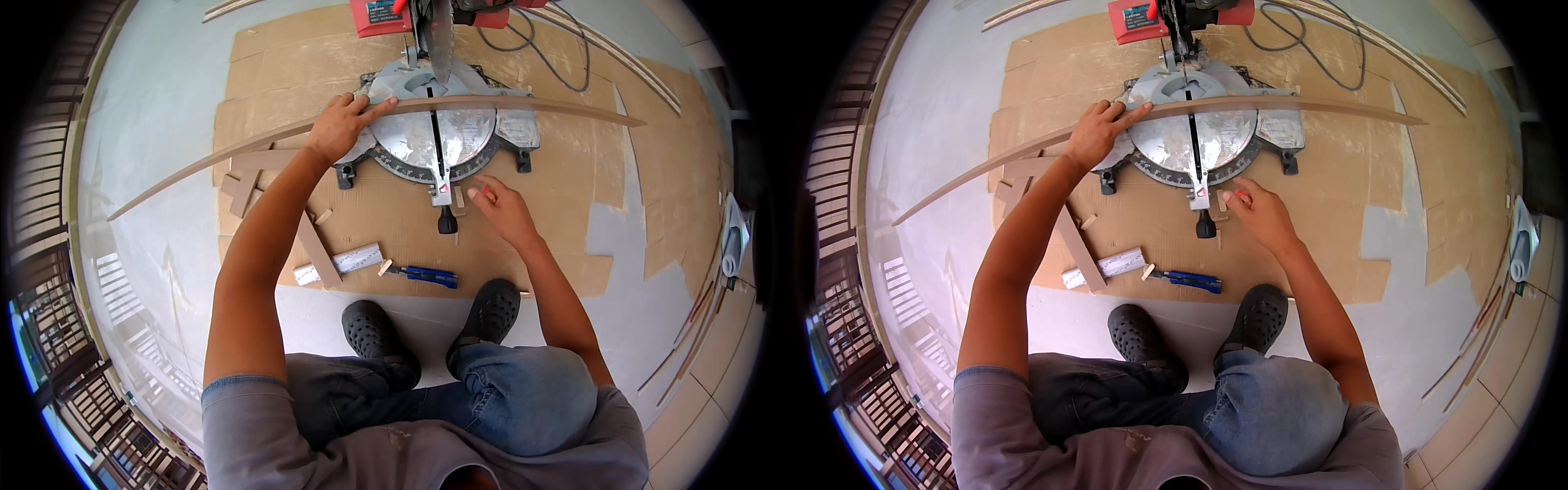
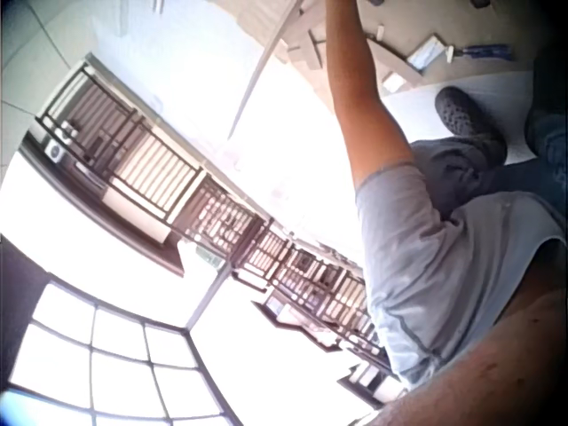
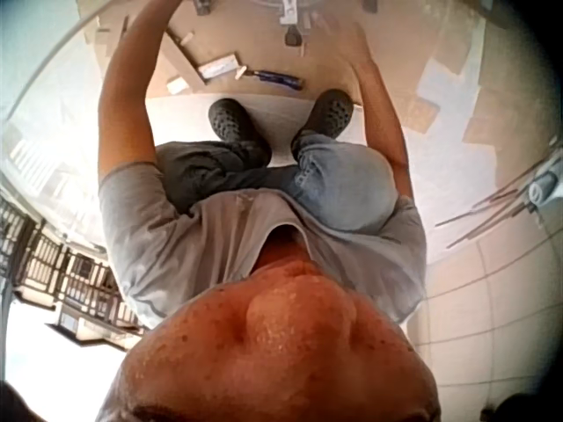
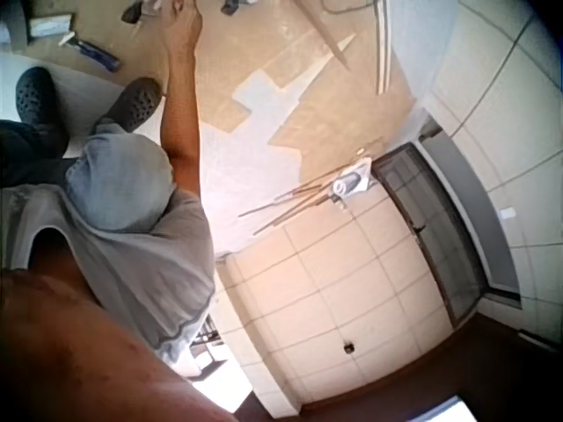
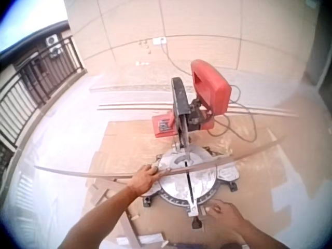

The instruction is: The person measures and marks wooden planks with a pencil, cuts them using a miter saw at a workstation, and carries the pieces to a floor area to check their fit along a wall.

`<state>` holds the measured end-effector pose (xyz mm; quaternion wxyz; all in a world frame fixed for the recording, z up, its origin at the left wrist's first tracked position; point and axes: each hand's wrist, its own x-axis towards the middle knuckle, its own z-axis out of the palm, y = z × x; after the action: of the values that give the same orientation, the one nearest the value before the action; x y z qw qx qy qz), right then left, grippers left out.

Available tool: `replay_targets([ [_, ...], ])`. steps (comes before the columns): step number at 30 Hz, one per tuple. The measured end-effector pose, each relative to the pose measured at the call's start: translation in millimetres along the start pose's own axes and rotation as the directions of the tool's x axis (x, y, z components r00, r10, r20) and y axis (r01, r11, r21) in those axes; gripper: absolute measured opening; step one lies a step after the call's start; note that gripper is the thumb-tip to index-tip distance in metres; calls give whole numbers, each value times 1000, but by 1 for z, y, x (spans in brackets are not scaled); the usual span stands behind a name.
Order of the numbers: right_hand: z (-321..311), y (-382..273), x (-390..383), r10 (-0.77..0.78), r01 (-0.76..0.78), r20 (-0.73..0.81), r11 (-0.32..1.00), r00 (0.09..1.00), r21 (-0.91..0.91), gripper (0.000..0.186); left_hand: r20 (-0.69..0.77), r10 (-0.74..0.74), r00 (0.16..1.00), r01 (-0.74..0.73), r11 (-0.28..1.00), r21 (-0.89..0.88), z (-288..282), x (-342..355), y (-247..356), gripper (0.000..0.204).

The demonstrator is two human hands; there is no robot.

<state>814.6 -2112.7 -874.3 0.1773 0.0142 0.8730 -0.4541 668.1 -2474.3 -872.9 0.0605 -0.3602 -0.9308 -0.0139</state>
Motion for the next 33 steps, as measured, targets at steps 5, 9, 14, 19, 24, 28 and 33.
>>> replay_targets([
  [5,-127,-65,43,-73,160,-326,955,942,249,37,-44,23,999,-26,996,-82,0,-5,-9,76],
  [9,-196,-171,94,-440,518,-464,854,769,50,28,-30,2,1000,-3,1000,-3,-5,-20,-12,74],
  [14,-236,-322,176,-562,467,-213,803,799,-370,56,-108,-17,994,19,1000,19,1,4,8,72],
  [19,-224,-335,249,-480,288,-107,675,871,-679,47,-113,-58,992,64,997,48,0,3,10,70],
  [24,-200,-307,149,-534,293,-306,763,789,-576,43,-60,-53,997,58,995,77,-3,8,7,71],
  [28,-164,-280,111,-491,374,-363,860,792,-348,42,0,-71,997,71,993,97,-7,-16,-3,73],
  [33,-159,-268,64,-432,353,-403,900,807,-256,31,-88,16,996,-6,994,105,10,-3,-6,76],
])
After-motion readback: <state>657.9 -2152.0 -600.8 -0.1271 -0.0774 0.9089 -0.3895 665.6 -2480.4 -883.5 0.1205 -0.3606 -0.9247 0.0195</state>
